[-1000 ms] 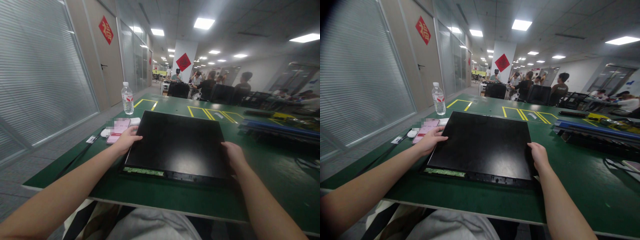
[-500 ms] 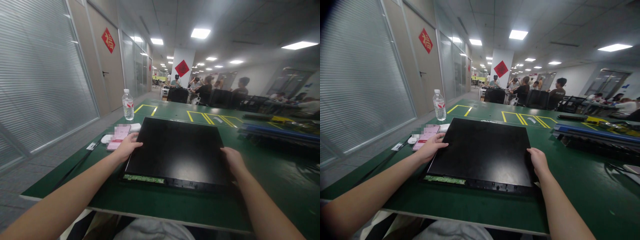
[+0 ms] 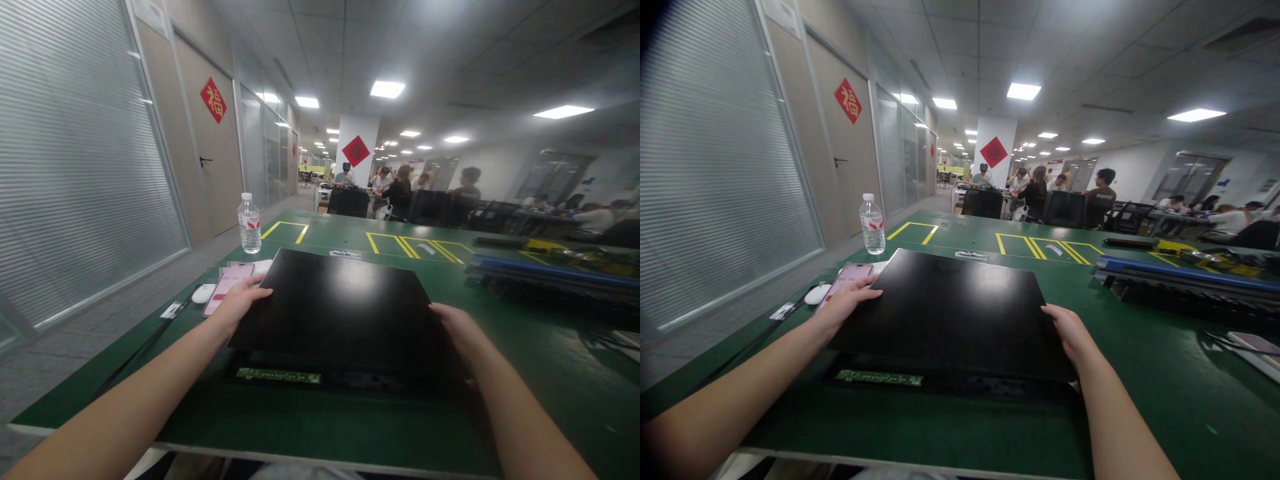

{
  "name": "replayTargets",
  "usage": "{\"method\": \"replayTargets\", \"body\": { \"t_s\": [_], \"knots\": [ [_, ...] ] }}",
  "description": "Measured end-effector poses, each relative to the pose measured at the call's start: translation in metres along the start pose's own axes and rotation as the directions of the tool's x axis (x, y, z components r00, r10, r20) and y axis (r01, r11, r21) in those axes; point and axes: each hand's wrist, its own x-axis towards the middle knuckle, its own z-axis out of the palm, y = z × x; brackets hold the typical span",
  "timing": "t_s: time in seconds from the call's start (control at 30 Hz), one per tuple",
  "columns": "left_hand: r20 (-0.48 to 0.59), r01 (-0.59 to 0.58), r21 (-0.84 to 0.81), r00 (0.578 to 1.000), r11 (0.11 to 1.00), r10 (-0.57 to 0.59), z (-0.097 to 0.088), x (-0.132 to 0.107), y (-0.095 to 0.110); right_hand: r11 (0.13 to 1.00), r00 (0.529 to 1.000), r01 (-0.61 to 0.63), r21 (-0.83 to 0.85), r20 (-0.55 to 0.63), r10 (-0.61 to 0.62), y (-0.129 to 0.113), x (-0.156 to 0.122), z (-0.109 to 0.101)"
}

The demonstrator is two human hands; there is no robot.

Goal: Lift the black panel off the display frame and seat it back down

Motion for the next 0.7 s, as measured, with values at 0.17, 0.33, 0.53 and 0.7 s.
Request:
{"method": "replayTargets", "body": {
  "t_s": [0.17, 0.33, 0.53, 0.7],
  "knots": [
    [-0.027, -0.091, 0.028, 0.995, 0.995, 0.091, -0.010, 0.008, 0.011, 0.994, 0.999, -0.048, 0.096, 0.026, 0.046, -0.017, -0.017, 0.006],
    [-0.048, -0.121, 0.075, 0.991, 0.990, 0.125, -0.018, 0.007, 0.015, 0.993, 0.997, -0.049, 0.106, -0.049, 0.054, -0.028, -0.025, 0.009],
    [-0.066, -0.087, 0.119, 0.993, 0.989, 0.095, -0.017, 0.002, 0.020, 0.997, 0.997, -0.067, 0.028, -0.030, 0.068, -0.029, -0.027, 0.011],
    [-0.065, -0.052, 0.156, 0.996, 0.986, 0.063, -0.018, 0.008, 0.016, 0.999, 0.997, -0.040, -0.033, -0.062, 0.038, -0.030, -0.028, 0.012]
  ]
}}
